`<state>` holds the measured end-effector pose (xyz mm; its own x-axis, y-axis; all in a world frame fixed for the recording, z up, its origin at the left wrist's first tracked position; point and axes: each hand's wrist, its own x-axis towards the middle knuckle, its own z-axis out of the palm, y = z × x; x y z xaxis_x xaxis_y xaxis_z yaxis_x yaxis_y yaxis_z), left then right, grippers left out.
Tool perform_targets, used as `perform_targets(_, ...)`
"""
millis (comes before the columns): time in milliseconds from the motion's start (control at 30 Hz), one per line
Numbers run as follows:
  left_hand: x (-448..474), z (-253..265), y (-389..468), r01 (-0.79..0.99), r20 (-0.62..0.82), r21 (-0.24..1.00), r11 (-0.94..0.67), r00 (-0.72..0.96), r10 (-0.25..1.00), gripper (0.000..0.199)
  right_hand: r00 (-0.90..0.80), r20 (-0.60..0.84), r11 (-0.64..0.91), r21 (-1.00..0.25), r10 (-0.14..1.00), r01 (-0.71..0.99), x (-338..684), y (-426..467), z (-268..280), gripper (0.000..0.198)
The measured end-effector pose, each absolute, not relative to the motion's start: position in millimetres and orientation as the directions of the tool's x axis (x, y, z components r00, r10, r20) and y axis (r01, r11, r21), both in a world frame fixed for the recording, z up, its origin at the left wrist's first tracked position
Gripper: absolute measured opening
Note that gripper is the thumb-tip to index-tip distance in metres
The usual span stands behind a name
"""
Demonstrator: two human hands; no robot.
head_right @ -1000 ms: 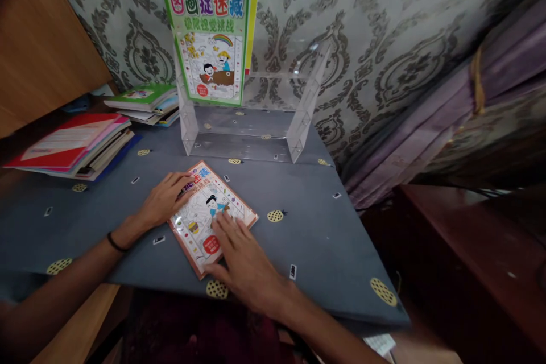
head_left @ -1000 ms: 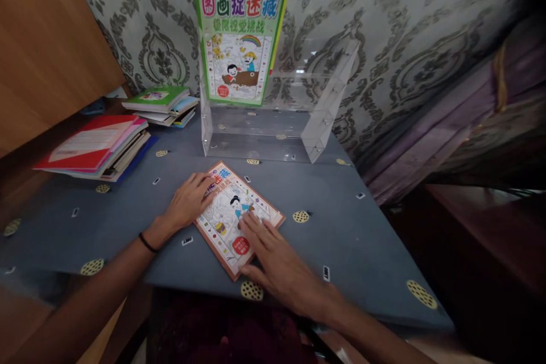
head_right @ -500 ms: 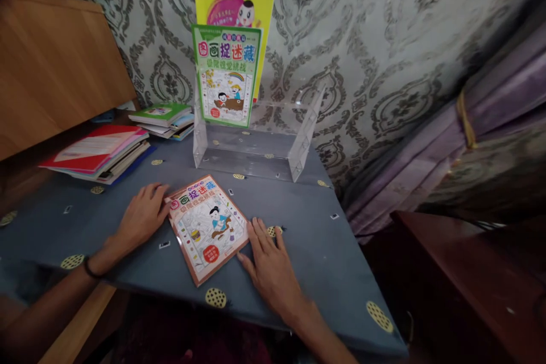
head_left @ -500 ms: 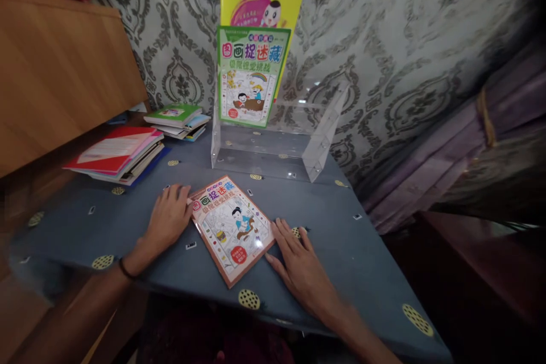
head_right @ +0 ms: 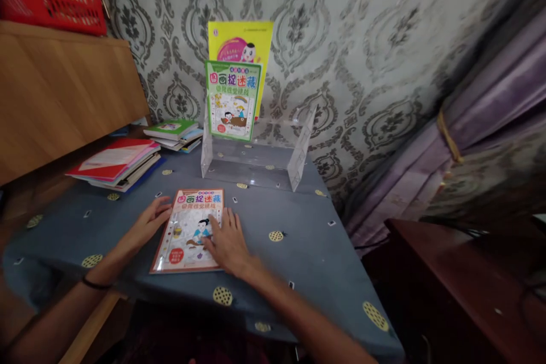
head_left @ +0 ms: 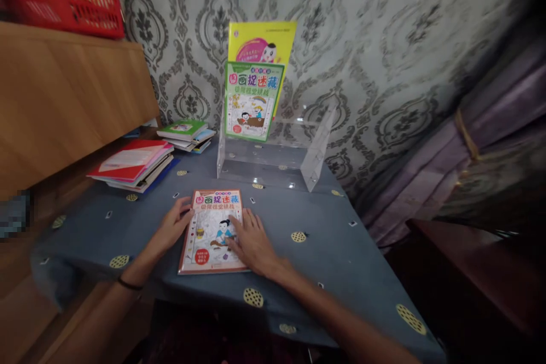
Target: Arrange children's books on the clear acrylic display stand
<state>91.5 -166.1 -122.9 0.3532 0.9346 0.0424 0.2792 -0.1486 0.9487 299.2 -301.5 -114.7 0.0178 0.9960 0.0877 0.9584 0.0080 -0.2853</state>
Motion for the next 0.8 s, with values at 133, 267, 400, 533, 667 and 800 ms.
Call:
perform_targets(133,96.0,-117.6,-163.8,0.009,-0.116,0.993,0.116,0.176,0.978,0.055,0.059,0.109,-0.025,-0.295,0.992,0.955,297.4,-286.7,-126.1,0.059)
perform_targets(267,108.2,-121.3,-171.5,-0.166,-0.343,0.899,0.406,0.311,0.887,0.042,0.064,0.165,-0.004,-0.343,0.984,0.939,304.9,-287.1,-142.5,0.060)
perform_targets(400,118.9,-114.8,-186.5,-0.331,-0.392,0.782,0.527,0.397,0.830,0.035,0.070,0.196,0.022,-0.433,0.978,0.901,310.5,-289.9,-148.6,0.068)
perform_targets(533,126.0,-98.7,-196.3,-0.422,-0.406,0.726,0.542,0.374,0.834,0.027,0.167,0.245,0.043,-0.670,0.955,0.741,311.9,-290.1,-143.8,0.075)
perform_targets(667,136.9,-85.9,-197.5,-0.457,-0.328,0.765,0.454,0.330,0.885,0.021,0.248,0.272,0.183,-0.926,0.930,0.329,312.6,-285.3,-135.1,0.070)
perform_targets(800,152.8,-78.1,-188.4,-0.420,-0.226,0.841,0.341,0.300,0.927,0.019,0.182,0.243,0.251,-0.968,0.953,-0.024,316.8,-279.5,-124.5,0.057)
